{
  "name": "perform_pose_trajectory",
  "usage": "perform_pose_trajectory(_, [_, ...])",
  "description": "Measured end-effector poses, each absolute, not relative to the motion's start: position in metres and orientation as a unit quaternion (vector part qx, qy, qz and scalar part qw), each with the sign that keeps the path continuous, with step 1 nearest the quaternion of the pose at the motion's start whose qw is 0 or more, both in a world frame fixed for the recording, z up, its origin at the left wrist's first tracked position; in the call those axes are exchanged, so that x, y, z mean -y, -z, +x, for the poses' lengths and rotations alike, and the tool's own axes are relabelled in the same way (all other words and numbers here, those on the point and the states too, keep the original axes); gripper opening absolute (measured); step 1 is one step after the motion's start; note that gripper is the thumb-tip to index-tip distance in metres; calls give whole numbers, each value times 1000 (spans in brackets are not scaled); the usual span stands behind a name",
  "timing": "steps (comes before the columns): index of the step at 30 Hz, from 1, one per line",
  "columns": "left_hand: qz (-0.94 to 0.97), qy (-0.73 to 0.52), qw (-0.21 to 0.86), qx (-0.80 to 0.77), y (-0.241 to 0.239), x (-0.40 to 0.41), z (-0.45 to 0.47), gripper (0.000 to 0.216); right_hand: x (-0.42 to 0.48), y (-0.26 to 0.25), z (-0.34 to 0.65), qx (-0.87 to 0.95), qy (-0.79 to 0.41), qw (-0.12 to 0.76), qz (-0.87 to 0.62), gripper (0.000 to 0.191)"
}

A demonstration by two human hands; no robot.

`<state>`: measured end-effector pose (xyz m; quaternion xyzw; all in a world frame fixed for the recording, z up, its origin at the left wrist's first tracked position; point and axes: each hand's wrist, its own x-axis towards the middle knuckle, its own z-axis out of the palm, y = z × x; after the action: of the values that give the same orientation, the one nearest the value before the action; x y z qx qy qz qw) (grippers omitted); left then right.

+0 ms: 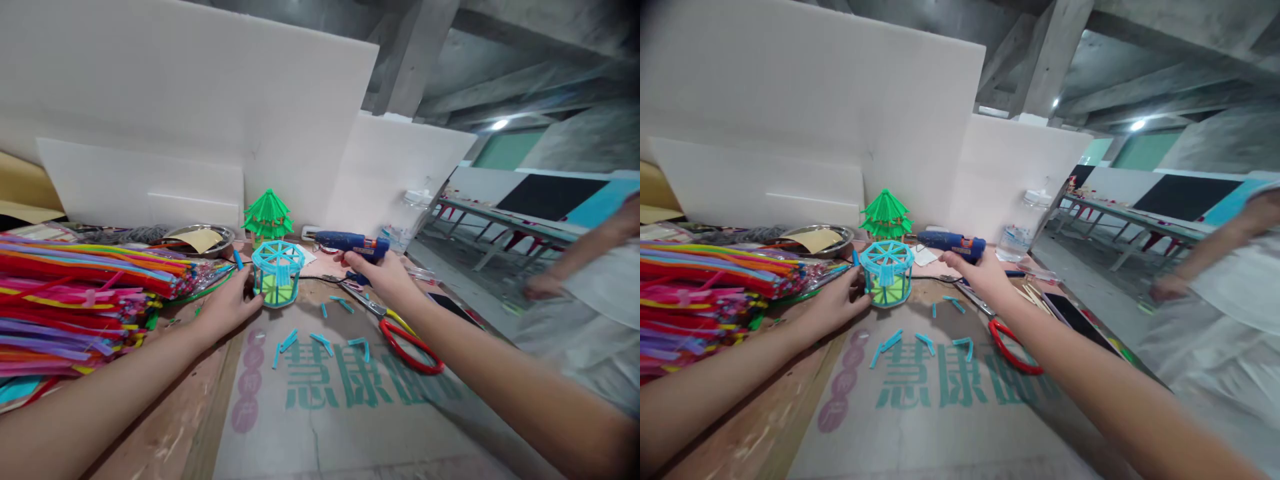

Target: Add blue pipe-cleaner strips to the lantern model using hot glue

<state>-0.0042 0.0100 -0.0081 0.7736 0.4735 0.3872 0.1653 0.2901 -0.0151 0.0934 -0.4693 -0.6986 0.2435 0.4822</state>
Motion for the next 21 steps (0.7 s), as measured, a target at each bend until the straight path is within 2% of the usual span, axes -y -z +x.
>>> perform_pose_trajectory(7, [774,-408,166,-455,10,-11,-3,40,-82,-87,301,675,-241,412,-562,25])
perform_pose_trajectory(14, [772,-409,163,-458,14,-14,-4,41,-125,-49,289,671,-253,361,-596,12])
perform_pose_trajectory(18, [775,-399,158,-464,12,-13,-3,40,-128,-37,289,670,-262,341,-605,17])
perform_pose_trajectory(21, [778,-391,152,-467,10,-11,-3,36,-123,-43,303,662,-222,355,-621,40])
